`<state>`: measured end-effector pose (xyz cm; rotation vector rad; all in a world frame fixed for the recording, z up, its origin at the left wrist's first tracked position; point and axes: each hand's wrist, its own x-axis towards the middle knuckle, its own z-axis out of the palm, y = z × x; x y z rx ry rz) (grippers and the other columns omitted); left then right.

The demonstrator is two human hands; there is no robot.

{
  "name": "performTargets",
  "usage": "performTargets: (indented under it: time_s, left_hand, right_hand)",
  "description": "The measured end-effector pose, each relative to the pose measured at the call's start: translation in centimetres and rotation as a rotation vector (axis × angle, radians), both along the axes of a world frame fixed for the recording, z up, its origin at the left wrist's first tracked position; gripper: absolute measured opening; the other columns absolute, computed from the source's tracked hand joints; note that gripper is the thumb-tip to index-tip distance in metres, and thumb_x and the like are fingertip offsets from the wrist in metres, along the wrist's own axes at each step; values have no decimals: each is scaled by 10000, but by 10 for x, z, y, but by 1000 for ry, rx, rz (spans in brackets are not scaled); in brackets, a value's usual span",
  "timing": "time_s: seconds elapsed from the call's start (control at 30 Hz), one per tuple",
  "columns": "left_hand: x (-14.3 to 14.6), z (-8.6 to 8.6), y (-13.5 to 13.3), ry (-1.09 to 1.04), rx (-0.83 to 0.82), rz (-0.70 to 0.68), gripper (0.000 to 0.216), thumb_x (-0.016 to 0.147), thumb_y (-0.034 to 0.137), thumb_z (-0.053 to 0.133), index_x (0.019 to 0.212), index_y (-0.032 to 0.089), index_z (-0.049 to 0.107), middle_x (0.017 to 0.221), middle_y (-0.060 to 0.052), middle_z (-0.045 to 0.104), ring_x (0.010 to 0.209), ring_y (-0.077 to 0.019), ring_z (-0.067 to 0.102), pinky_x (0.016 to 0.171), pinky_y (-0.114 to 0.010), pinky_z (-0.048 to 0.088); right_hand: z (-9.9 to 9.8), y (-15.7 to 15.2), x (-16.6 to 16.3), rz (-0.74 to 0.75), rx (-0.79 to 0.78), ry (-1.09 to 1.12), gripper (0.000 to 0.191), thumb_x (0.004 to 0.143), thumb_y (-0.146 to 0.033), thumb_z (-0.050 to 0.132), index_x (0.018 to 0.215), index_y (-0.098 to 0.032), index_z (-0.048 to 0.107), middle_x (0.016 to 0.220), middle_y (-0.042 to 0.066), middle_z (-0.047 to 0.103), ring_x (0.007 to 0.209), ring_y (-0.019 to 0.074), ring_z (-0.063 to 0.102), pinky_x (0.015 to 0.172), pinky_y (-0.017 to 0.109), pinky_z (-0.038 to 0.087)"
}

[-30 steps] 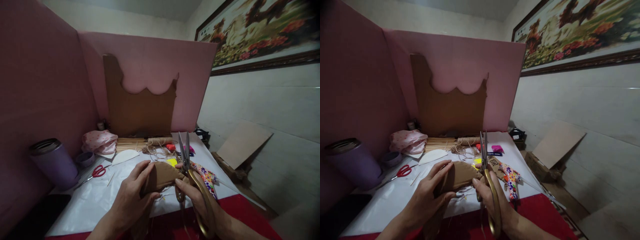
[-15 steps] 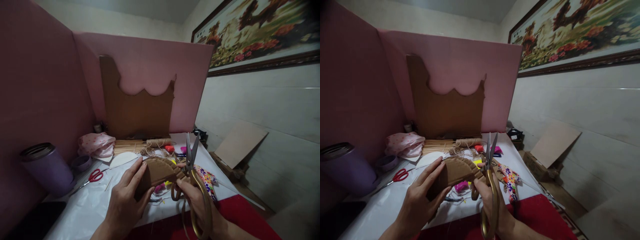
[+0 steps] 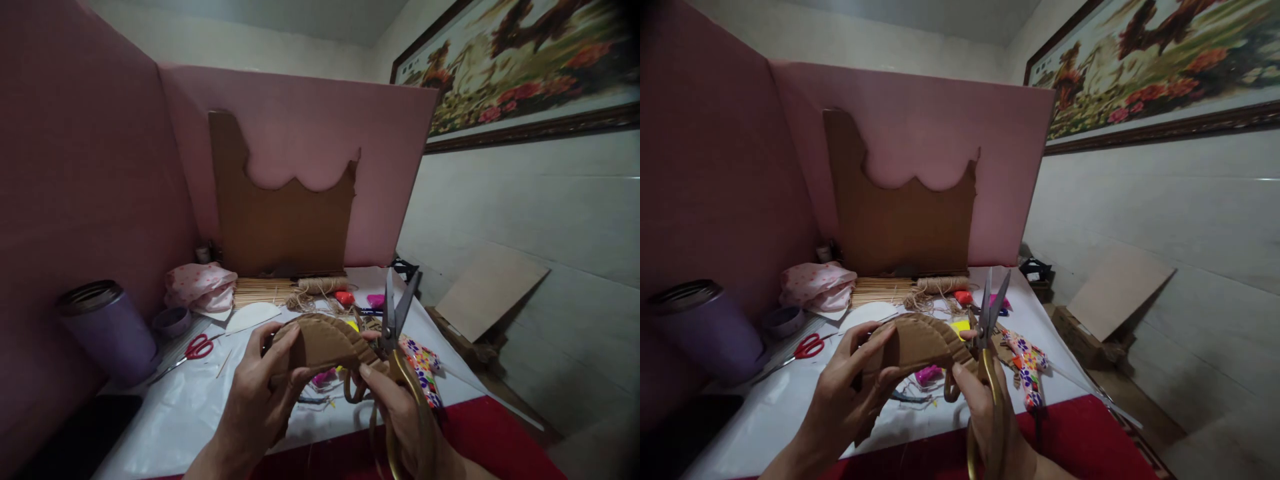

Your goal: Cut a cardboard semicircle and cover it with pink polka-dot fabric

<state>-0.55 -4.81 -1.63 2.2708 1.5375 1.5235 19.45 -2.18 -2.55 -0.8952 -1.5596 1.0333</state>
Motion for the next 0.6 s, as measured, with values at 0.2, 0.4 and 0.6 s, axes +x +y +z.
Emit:
performTargets:
  time_s: [0.2,0.4,0.6]
  left_hand:
    - [1,-5,1,-57,-1,117,334,845,228,527,1177,262,538,1062,-56,455,910,-172,548,743,-287,481]
    - [5,-5,3,-135,-98,180,418,838,331,529,1249,261,506,972,-43,474,843,-174,553,706,-285,474]
    - [-2,-6,6,-171,-257,267,526,812,444,524,1290,228,481,960,-71,584,882,-239,591,750,-348,464]
  right_hand:
    - [0,-5,-5,-44,-162,203,303,807,-434,542,1021,-225,588,914,61,645,964,255,583,917,431,447]
    - [2,-3,-8,-37,-149,246,308,792,-376,575,1058,-221,568,999,74,643,1013,260,566,926,426,436]
    - [11,-3,-4,-33,-188,151,401,766,-375,595,1124,-207,527,916,58,634,947,258,571,896,421,425]
